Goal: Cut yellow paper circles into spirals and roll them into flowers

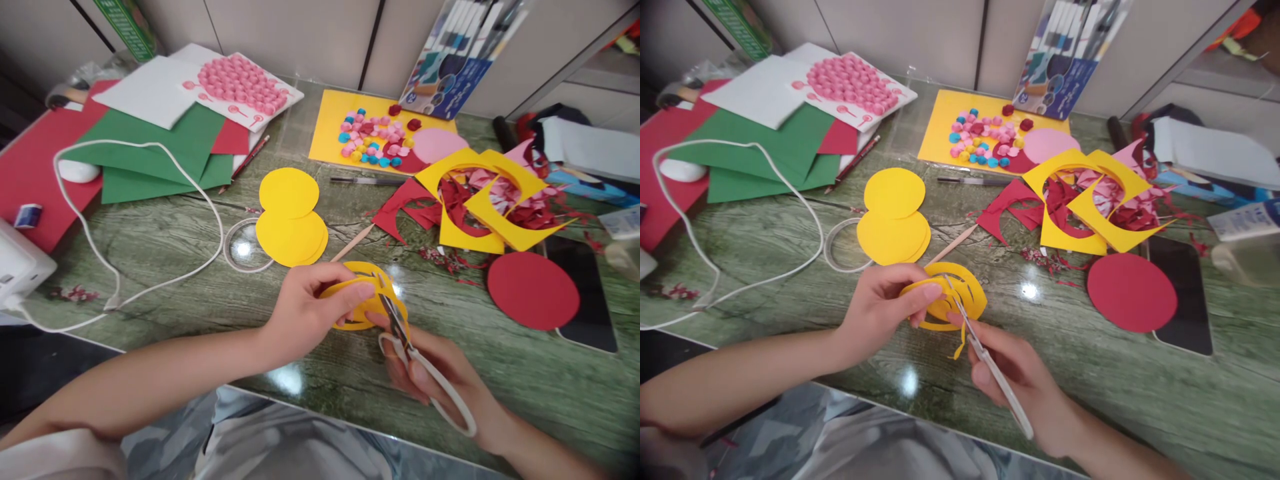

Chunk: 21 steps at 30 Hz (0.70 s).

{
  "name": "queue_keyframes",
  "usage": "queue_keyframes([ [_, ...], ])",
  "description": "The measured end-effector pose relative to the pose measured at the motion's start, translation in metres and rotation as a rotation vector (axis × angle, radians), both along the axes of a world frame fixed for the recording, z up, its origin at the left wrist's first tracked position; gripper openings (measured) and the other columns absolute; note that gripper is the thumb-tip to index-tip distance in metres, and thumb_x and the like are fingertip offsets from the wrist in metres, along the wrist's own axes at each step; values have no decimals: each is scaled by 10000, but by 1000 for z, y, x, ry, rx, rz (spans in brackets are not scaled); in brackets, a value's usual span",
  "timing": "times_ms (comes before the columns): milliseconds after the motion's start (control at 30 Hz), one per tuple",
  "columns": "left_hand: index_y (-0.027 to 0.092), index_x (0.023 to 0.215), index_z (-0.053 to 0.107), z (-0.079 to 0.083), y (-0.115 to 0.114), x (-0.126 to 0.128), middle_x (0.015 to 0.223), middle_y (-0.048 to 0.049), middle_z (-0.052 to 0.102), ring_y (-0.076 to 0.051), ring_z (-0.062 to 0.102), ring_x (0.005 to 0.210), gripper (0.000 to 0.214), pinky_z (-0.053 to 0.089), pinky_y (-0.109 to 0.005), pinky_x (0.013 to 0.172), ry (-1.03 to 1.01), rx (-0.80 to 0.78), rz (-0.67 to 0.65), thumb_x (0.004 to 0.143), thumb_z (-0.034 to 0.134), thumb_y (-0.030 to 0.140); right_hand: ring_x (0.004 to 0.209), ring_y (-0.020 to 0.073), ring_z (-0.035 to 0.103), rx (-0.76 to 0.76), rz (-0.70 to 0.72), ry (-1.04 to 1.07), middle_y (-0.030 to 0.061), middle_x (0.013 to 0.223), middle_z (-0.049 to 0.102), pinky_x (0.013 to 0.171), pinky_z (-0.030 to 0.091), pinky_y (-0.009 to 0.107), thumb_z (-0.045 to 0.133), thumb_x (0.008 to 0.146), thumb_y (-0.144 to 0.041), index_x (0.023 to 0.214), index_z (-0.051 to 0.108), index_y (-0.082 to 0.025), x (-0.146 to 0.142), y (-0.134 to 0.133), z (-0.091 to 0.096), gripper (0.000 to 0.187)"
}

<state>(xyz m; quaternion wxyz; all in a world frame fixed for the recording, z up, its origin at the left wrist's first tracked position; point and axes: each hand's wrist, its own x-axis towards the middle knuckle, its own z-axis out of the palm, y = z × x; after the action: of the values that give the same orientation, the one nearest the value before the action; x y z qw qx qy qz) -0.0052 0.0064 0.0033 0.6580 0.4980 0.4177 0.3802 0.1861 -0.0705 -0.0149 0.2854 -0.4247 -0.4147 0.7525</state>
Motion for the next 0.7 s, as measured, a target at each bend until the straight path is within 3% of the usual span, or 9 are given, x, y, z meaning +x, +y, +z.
queue_keyframes([
  [300, 138, 600, 607, 3, 6, -4, 459, 39, 498, -49, 410, 406, 240, 333, -166, 384, 62, 5, -43, 762, 649, 310, 525, 97, 240, -2, 6, 5, -52, 662, 300, 455, 186, 234, 519, 878, -484, 1284, 486, -281, 4, -1, -2, 455],
  [700, 134, 597, 616, 15, 24, -15, 450, 41, 487, -49, 401, 387, 224, 289, -168, 356, 184, 60, -226, 760, 642, 285, 509, 93, 254, -12, 73, -29, -56, 634, 328, 458, 187, 234, 551, 859, -490, 1242, 544, -274, 11, 8, 8, 440],
])
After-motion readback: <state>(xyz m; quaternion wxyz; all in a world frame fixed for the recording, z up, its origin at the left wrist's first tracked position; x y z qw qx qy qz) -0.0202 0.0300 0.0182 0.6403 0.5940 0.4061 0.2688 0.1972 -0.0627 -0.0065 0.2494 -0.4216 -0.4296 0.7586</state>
